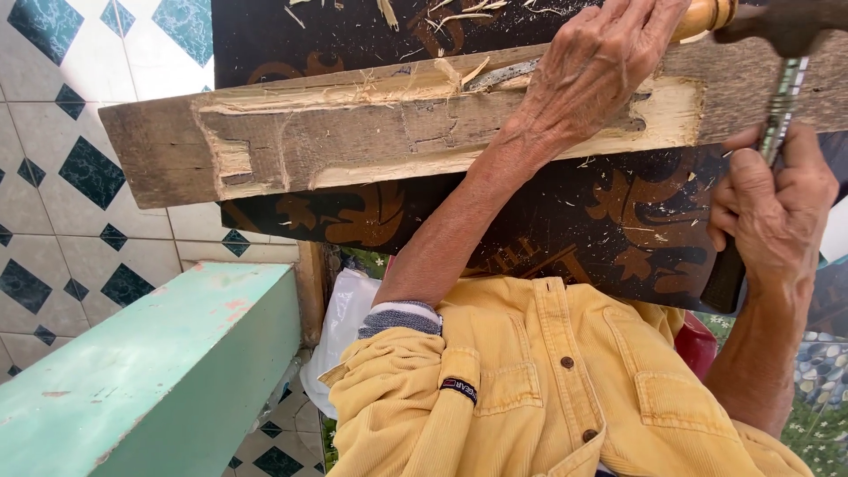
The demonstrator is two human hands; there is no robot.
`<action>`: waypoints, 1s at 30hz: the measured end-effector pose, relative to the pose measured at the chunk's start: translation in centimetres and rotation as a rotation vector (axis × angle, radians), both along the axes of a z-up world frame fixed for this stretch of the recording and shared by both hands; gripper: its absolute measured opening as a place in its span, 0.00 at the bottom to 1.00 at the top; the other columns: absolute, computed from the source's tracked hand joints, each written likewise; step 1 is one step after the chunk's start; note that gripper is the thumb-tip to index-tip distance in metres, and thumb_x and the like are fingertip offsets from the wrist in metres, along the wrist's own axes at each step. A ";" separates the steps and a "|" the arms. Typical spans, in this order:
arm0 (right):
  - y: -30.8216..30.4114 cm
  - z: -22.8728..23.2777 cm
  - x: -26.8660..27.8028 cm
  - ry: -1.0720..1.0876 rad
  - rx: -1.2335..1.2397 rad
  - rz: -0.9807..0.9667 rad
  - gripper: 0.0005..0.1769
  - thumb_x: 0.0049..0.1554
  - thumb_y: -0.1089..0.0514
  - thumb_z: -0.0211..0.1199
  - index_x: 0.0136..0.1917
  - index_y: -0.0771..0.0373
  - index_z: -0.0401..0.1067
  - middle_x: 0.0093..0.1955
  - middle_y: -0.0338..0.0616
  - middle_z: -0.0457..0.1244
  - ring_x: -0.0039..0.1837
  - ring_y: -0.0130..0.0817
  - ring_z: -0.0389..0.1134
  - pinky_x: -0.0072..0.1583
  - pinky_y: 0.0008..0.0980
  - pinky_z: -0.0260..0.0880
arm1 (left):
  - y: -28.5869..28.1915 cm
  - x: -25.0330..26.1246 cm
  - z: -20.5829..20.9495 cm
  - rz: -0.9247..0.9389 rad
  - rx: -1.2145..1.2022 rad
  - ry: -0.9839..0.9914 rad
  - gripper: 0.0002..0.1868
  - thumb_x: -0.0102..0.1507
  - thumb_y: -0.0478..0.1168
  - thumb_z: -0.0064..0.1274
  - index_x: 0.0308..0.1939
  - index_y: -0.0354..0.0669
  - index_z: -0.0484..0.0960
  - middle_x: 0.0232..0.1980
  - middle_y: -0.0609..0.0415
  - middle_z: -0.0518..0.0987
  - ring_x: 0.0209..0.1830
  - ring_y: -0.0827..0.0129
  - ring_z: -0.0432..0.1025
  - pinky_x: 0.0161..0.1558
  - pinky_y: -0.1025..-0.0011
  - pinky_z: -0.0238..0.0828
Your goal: Carving a channel into a wooden plank using a hammer and chisel.
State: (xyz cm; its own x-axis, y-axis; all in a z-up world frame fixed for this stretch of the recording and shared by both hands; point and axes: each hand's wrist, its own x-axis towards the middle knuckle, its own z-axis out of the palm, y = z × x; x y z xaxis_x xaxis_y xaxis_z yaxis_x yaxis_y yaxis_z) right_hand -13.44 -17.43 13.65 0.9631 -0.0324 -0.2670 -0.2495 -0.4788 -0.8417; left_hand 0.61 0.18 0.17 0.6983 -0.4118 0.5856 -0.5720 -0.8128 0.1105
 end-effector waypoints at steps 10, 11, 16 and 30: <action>-5.1 -5.8 -2.8 -0.420 -0.625 0.048 0.17 0.74 0.77 0.70 0.72 0.77 0.67 0.63 0.59 0.63 0.49 0.47 0.65 0.48 0.43 0.66 | 0.2 -0.3 -1.4 -0.028 0.076 0.029 0.37 0.81 0.41 0.69 0.78 0.42 0.53 0.74 0.46 0.75 0.75 0.56 0.76 0.75 0.65 0.83; -4.7 -5.7 -2.8 -0.420 -0.621 0.046 0.17 0.74 0.77 0.70 0.72 0.77 0.67 0.63 0.59 0.63 0.49 0.47 0.65 0.48 0.43 0.66 | 0.3 -0.4 -1.4 -0.030 0.081 0.029 0.37 0.81 0.41 0.69 0.78 0.42 0.53 0.74 0.46 0.75 0.75 0.56 0.76 0.75 0.65 0.83; -2.8 -4.3 -1.8 -0.191 -0.300 -0.049 0.18 0.81 0.74 0.57 0.75 0.66 0.52 0.43 0.58 0.62 0.35 0.44 0.62 0.40 0.41 0.65 | -0.7 -0.1 -2.7 -0.101 0.077 -0.071 0.39 0.80 0.44 0.67 0.79 0.41 0.50 0.68 0.49 0.76 0.63 0.64 0.80 0.61 0.70 0.87; -3.2 -3.9 -1.7 -0.223 -0.334 0.002 0.18 0.84 0.70 0.59 0.78 0.66 0.53 0.45 0.62 0.64 0.40 0.49 0.68 0.41 0.43 0.68 | -0.3 -1.3 3.5 -0.140 0.149 0.112 0.31 0.78 0.51 0.72 0.71 0.49 0.65 0.70 0.47 0.72 0.72 0.53 0.67 0.76 0.54 0.63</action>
State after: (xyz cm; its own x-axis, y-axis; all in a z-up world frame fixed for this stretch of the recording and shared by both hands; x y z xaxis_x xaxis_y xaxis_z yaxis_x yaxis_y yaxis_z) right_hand -15.15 -20.58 9.72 0.9964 -0.0805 -0.0268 -0.0775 -0.7352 -0.6734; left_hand -0.72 -0.13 3.64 0.6854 -0.5851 0.4335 -0.6711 -0.7386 0.0641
